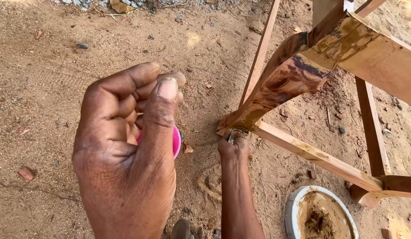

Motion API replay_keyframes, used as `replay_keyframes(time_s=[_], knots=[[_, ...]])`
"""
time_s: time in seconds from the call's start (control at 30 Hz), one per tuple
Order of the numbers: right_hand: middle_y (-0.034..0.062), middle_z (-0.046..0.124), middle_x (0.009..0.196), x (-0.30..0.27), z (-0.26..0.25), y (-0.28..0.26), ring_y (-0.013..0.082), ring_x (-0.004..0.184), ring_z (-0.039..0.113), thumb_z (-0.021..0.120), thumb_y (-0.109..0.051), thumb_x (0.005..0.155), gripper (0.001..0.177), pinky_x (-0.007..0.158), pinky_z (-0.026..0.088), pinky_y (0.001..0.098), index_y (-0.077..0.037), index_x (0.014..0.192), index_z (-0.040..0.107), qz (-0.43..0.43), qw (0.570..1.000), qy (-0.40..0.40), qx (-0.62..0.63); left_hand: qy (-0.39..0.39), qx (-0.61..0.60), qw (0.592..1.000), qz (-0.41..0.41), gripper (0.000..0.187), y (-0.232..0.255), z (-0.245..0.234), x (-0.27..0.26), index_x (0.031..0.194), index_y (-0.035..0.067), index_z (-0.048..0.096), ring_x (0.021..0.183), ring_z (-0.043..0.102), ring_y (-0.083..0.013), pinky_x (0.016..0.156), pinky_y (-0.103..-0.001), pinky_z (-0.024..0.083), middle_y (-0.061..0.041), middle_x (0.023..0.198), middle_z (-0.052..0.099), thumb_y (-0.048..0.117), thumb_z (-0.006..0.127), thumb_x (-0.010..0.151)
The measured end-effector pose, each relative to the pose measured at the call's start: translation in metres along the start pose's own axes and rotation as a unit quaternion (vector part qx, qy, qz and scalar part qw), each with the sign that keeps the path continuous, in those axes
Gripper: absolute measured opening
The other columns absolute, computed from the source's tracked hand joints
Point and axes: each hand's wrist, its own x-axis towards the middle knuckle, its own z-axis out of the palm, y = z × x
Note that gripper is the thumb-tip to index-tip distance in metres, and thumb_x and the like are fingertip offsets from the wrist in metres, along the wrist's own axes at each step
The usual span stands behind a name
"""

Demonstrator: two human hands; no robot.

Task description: Applying wood filler paste to the leg of a wooden table frame using a small manual scraper.

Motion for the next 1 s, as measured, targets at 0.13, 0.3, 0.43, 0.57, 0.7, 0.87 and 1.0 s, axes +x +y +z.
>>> replay_keyframes(time_s=[0.13, 0.3, 0.43, 0.57, 0.7, 0.87, 1.0], knots=[[0.0286, 0.060, 0.125, 0.008, 0.000, -0.008, 0.0245, 0.092, 0.068, 0.064, 0.000, 0.097, 0.033, 0.072, 0.069, 0.0253, 0.001, 0.130, 0.065, 0.034, 0.998, 0.004, 0.048, -0.001, 0.002, 1.000, -0.003, 0.021, 0.001, 0.000, -0.001, 0.116, 0.002, 0.059, 0.106, 0.078, -0.0143, 0.084, -0.031, 0.067, -0.011, 0.106, 0.078, 0.017, 0.061, 0.101], [0.0256, 0.059, 0.122, 0.011, -0.013, -0.001, 0.0256, 0.092, 0.067, 0.065, 0.000, 0.098, 0.031, 0.075, 0.070, 0.0260, 0.007, 0.129, 0.064, 0.029, 0.996, -0.082, 0.027, -0.001, 0.005, 1.000, 0.006, 0.022, 0.001, 0.001, -0.001, 0.116, 0.002, 0.060, 0.103, 0.078, -0.0150, 0.083, -0.030, 0.067, -0.012, 0.105, 0.077, 0.018, 0.062, 0.101], [0.0239, 0.063, 0.119, -0.025, -0.032, 0.011, 0.0252, 0.091, 0.068, 0.064, -0.004, 0.098, 0.028, 0.077, 0.069, 0.0270, 0.007, 0.124, 0.066, 0.009, 0.998, -0.056, -0.014, 0.003, 0.013, 1.000, 0.008, 0.024, 0.000, 0.006, -0.001, 0.116, 0.001, 0.061, 0.100, 0.078, -0.0144, 0.078, -0.027, 0.067, -0.011, 0.103, 0.076, 0.019, 0.063, 0.101], [0.0215, 0.066, 0.115, -0.011, -0.051, 0.012, 0.0261, 0.092, 0.069, 0.065, -0.002, 0.097, 0.025, 0.080, 0.065, 0.0326, 0.005, 0.121, 0.067, 0.022, 0.999, -0.031, -0.019, -0.001, 0.008, 1.000, 0.005, 0.025, -0.002, 0.008, -0.003, 0.116, 0.002, 0.061, 0.097, 0.077, -0.0131, 0.077, -0.025, 0.068, -0.010, 0.101, 0.075, 0.021, 0.064, 0.100], [0.0192, 0.063, 0.114, 0.054, -0.073, 0.001, 0.0237, 0.094, 0.062, 0.060, 0.000, 0.101, 0.025, 0.075, 0.060, 0.0282, -0.003, 0.125, 0.064, -0.183, 0.955, -0.108, -0.206, -0.002, 0.009, 1.000, 0.006, 0.026, 0.000, 0.007, -0.003, 0.116, 0.002, 0.062, 0.096, 0.077, -0.0118, 0.077, -0.025, 0.067, -0.010, 0.101, 0.076, 0.023, 0.064, 0.100], [0.0069, 0.064, 0.123, 0.030, -0.073, -0.001, 0.0142, 0.106, 0.062, 0.048, 0.008, 0.097, 0.043, 0.078, 0.059, 0.0247, -0.013, 0.130, 0.066, -0.575, 0.640, -0.140, -0.490, 0.003, 0.026, 1.000, -0.002, 0.028, 0.000, 0.007, -0.004, 0.117, 0.002, 0.062, 0.094, 0.076, -0.0118, 0.076, -0.025, 0.066, -0.010, 0.101, 0.076, 0.025, 0.064, 0.101], [0.0079, 0.062, 0.130, 0.021, -0.072, 0.000, 0.0215, 0.125, 0.053, 0.050, 0.010, 0.101, 0.047, 0.105, 0.050, 0.0359, -0.011, 0.141, 0.063, -0.697, 0.432, -0.183, -0.543, 0.005, 0.005, 1.000, -0.012, 0.029, 0.002, 0.007, -0.004, 0.118, 0.003, 0.062, 0.093, 0.076, -0.0101, 0.073, -0.025, 0.067, -0.009, 0.101, 0.076, 0.026, 0.064, 0.100]])
